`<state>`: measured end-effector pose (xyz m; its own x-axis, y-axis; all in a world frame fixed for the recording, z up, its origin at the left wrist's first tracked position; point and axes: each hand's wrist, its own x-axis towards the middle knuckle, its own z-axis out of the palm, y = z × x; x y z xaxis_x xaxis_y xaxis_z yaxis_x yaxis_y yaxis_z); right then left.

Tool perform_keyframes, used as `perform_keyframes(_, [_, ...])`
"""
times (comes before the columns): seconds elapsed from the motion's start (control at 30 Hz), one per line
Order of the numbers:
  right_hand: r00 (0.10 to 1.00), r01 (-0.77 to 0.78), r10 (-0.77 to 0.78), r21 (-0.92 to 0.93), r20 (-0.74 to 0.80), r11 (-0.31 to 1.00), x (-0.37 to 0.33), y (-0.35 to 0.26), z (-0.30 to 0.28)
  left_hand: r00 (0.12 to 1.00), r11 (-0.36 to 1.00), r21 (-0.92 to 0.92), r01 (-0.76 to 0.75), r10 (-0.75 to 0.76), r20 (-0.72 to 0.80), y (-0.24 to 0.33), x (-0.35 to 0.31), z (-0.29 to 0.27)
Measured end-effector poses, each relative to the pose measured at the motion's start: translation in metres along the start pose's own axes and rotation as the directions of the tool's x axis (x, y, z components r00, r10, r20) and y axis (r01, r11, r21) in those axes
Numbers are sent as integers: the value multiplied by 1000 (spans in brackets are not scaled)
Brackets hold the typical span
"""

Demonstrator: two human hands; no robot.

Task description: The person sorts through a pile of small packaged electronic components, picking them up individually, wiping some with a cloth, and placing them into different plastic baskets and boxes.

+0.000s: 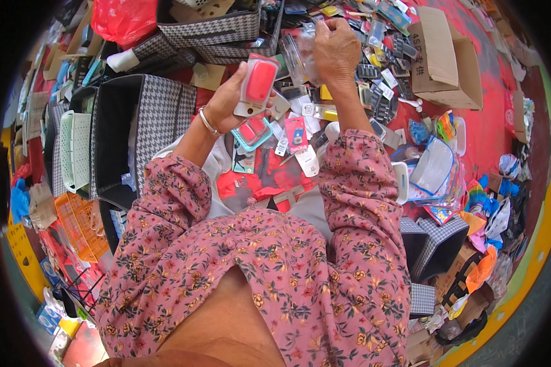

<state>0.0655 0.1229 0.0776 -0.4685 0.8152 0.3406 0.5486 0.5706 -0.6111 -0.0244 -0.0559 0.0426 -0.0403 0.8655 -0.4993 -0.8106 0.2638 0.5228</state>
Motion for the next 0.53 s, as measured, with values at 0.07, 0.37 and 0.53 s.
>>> perform_keyframes(0.07, [953, 303, -301, 40, -39, 952, -10, -18, -8, 999, 1000, 0, -14, 14, -36, -3, 3, -5])
perform_keyframes(0.37, [626, 683, -674, 142, 392, 717, -77, -54, 19, 996, 952, -298, -65, 79, 36, -8, 13, -26])
perform_keyframes(0.53, [550, 716, -736, 231, 394, 659, -80, -52, 13, 993, 956, -291, 38, -67, -93, -3, 8, -17])
